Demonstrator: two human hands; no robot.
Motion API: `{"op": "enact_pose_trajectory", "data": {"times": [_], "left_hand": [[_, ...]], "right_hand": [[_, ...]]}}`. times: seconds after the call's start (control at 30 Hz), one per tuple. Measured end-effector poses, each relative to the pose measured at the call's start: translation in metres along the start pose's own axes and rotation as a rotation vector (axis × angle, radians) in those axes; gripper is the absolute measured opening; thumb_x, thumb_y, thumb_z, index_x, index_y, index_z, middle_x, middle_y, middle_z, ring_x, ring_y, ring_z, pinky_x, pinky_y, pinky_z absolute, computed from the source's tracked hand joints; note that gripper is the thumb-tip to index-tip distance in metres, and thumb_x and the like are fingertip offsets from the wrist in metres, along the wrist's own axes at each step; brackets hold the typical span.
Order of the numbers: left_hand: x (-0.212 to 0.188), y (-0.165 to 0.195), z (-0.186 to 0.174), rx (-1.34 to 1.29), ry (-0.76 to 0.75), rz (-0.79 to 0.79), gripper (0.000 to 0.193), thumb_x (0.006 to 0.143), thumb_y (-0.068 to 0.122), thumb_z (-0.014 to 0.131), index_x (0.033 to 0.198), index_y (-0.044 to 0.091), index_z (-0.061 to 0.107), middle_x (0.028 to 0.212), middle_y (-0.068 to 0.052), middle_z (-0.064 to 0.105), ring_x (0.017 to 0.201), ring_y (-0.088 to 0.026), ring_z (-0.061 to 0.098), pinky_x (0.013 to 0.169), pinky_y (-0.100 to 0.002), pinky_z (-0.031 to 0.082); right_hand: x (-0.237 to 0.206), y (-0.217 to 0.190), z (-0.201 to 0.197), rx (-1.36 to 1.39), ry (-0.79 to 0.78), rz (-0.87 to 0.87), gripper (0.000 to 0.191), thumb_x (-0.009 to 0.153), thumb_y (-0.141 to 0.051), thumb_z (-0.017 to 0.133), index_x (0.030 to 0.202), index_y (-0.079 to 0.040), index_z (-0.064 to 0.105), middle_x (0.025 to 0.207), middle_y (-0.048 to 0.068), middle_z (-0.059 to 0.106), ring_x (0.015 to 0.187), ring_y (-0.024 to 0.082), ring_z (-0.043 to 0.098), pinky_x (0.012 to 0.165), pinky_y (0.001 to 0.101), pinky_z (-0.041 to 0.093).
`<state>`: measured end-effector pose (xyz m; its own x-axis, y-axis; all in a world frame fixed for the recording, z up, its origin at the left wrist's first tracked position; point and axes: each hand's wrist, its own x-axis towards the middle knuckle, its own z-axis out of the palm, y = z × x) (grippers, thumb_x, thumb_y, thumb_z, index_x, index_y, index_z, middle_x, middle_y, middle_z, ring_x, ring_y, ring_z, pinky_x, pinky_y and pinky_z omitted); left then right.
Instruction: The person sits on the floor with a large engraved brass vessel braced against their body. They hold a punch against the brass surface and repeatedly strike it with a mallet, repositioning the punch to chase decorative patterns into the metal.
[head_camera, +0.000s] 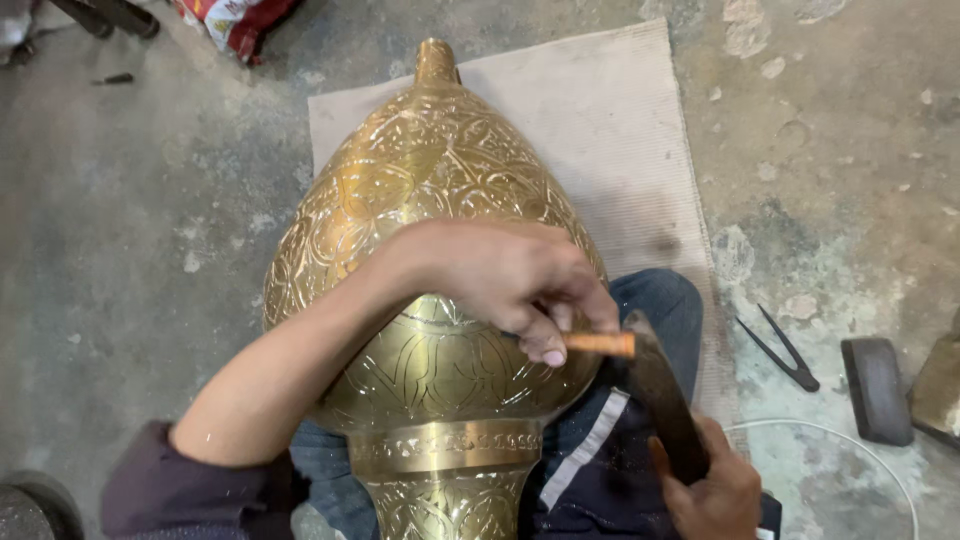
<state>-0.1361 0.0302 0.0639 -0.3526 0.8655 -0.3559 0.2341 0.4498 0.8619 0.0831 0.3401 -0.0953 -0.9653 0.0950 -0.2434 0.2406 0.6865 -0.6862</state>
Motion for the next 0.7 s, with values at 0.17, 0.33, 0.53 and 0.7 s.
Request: {"op": "enact_pose_trajectory", "data": {"times": [0.17, 0.33, 0.53, 0.7], "left_hand": [[-0.041, 0.008, 0.015, -0.104, 0.757, 0.015, 0.037, 0.093, 0.023, 0.074, 0.126, 0.009, 0.066, 0.082, 0.007, 0.069, 0.064, -0.003, 0.063, 0.057, -0.018, 0.052], [-0.037, 0.024, 0.058, 0.137, 0.866, -0.478, 0.027, 0.091, 0.019, 0.087, 0.099, 0.003, 0.068, 0.059, -0.009, 0.063, 0.052, -0.023, 0.055, 0.053, -0.035, 0.044], [-0.04, 0.034, 0.065, 0.077, 1.049, -0.35, 0.042, 0.085, 0.012, 0.08, 0.124, 0.007, 0.065, 0.063, -0.01, 0.064, 0.051, -0.023, 0.065, 0.053, -0.036, 0.049], [-0.04, 0.034, 0.066, 0.116, 1.112, -0.272, 0.046, 0.089, 0.014, 0.079, 0.131, 0.006, 0.062, 0.076, -0.013, 0.069, 0.061, -0.025, 0.07, 0.058, -0.036, 0.053]], "right_hand": [[0.027, -0.019, -0.007, 0.044, -0.038, 0.001, 0.041, 0.076, -0.019, 0.086, 0.111, -0.007, 0.069, 0.082, 0.016, 0.076, 0.075, 0.028, 0.075, 0.072, 0.0388, 0.057], [0.066, -0.033, -0.011, -0.197, -0.152, -0.112, 0.053, 0.077, -0.022, 0.083, 0.127, -0.01, 0.067, 0.076, 0.018, 0.074, 0.065, 0.03, 0.075, 0.063, 0.0425, 0.059], [0.105, -0.044, -0.027, -0.252, -0.231, -0.338, 0.046, 0.085, -0.018, 0.078, 0.129, -0.008, 0.065, 0.081, 0.014, 0.076, 0.063, 0.023, 0.075, 0.054, 0.037, 0.06], [0.139, -0.079, -0.069, -0.263, -0.213, -0.482, 0.049, 0.082, -0.013, 0.078, 0.129, -0.009, 0.066, 0.086, 0.013, 0.075, 0.063, 0.019, 0.073, 0.05, 0.0327, 0.058]]}}
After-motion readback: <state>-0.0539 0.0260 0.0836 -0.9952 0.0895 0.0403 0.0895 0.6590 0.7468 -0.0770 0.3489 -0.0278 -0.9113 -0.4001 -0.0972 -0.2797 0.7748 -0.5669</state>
